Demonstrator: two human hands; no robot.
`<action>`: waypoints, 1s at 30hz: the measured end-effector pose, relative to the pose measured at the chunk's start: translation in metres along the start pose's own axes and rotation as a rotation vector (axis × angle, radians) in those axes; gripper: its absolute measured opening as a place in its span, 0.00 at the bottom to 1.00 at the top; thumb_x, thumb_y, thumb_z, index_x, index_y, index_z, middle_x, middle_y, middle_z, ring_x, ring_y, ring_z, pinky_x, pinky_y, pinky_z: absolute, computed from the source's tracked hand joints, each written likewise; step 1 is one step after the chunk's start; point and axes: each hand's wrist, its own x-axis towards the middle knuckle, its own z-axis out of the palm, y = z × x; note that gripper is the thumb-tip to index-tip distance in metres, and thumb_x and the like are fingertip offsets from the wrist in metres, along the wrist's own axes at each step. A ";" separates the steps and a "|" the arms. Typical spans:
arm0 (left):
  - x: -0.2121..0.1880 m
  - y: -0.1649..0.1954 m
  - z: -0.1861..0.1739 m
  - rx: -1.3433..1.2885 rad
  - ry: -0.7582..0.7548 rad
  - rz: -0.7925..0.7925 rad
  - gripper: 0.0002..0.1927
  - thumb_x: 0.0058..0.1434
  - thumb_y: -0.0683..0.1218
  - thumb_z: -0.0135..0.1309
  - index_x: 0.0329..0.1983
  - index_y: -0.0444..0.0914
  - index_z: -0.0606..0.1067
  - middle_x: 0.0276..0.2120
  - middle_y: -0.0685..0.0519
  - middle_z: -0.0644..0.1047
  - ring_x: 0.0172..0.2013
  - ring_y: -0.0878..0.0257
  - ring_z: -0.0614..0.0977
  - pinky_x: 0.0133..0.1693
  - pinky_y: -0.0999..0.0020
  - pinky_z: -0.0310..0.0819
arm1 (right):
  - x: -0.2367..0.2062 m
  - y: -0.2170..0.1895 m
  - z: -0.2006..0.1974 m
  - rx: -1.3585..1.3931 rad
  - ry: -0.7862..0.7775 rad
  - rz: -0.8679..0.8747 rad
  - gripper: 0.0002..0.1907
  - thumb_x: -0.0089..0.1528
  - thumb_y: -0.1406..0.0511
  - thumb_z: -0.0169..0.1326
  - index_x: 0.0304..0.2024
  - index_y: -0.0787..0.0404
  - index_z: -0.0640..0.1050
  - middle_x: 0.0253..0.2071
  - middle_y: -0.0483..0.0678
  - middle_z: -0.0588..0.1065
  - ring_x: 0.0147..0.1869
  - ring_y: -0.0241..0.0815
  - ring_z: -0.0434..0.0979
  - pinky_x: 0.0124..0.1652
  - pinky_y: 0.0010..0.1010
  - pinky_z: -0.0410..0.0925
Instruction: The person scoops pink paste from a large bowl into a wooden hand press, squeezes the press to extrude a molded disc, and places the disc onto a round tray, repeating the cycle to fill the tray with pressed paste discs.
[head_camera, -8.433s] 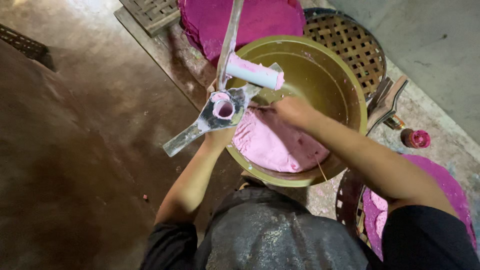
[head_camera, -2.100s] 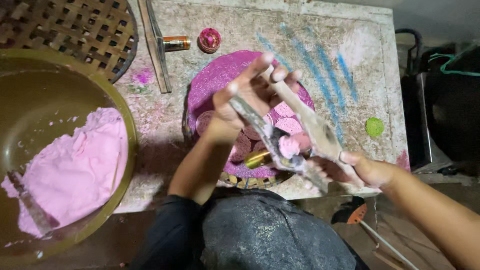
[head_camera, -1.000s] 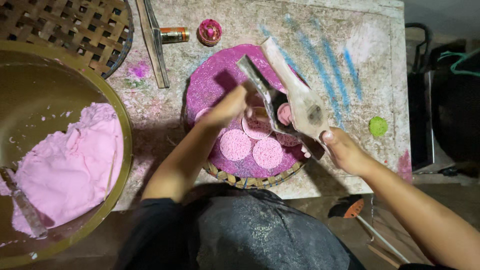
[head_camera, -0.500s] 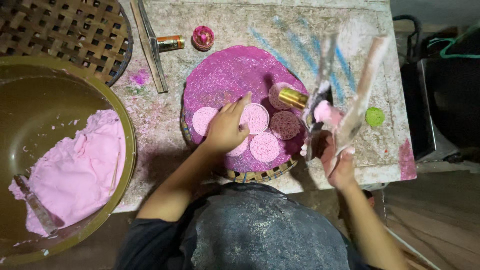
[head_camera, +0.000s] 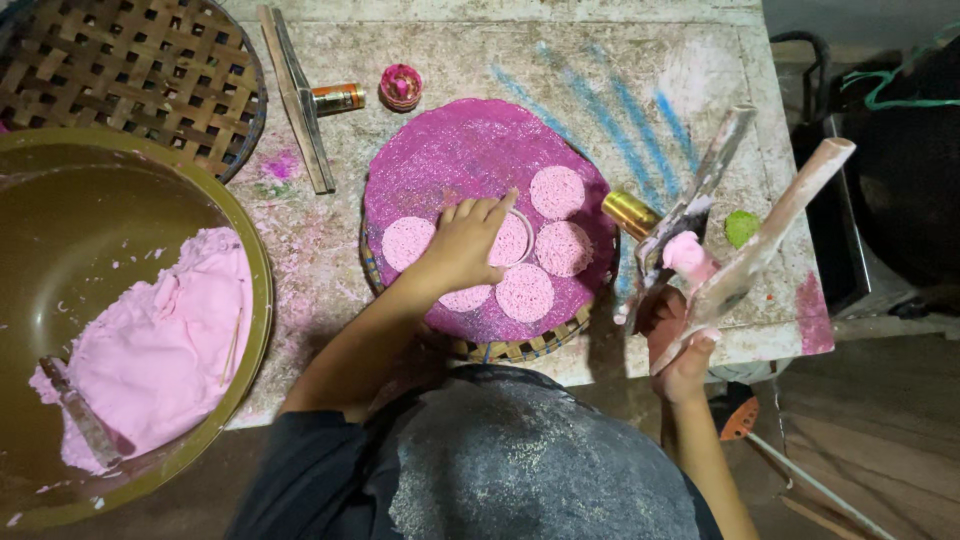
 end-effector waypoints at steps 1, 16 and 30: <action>0.001 0.003 -0.005 -0.011 -0.029 -0.020 0.62 0.43 0.54 0.71 0.77 0.42 0.48 0.65 0.41 0.65 0.65 0.44 0.65 0.65 0.46 0.54 | -0.001 -0.002 0.001 0.004 -0.010 0.007 0.63 0.58 0.27 0.46 0.74 0.70 0.54 0.69 0.57 0.62 0.72 0.56 0.63 0.70 0.52 0.57; -0.037 -0.085 -0.052 -1.208 0.325 -0.628 0.32 0.66 0.40 0.49 0.74 0.40 0.61 0.65 0.43 0.72 0.63 0.51 0.73 0.61 0.54 0.67 | -0.028 -0.008 0.014 0.042 -0.039 -0.083 0.59 0.59 0.31 0.49 0.75 0.63 0.51 0.71 0.56 0.60 0.75 0.55 0.60 0.72 0.54 0.54; -0.146 -0.016 0.008 0.070 0.472 -0.228 0.26 0.54 0.46 0.61 0.59 0.48 0.76 0.72 0.42 0.51 0.71 0.35 0.48 0.66 0.30 0.39 | -0.013 -0.005 0.046 0.118 -0.177 0.117 0.58 0.56 0.30 0.53 0.70 0.66 0.60 0.66 0.52 0.67 0.70 0.50 0.67 0.68 0.47 0.61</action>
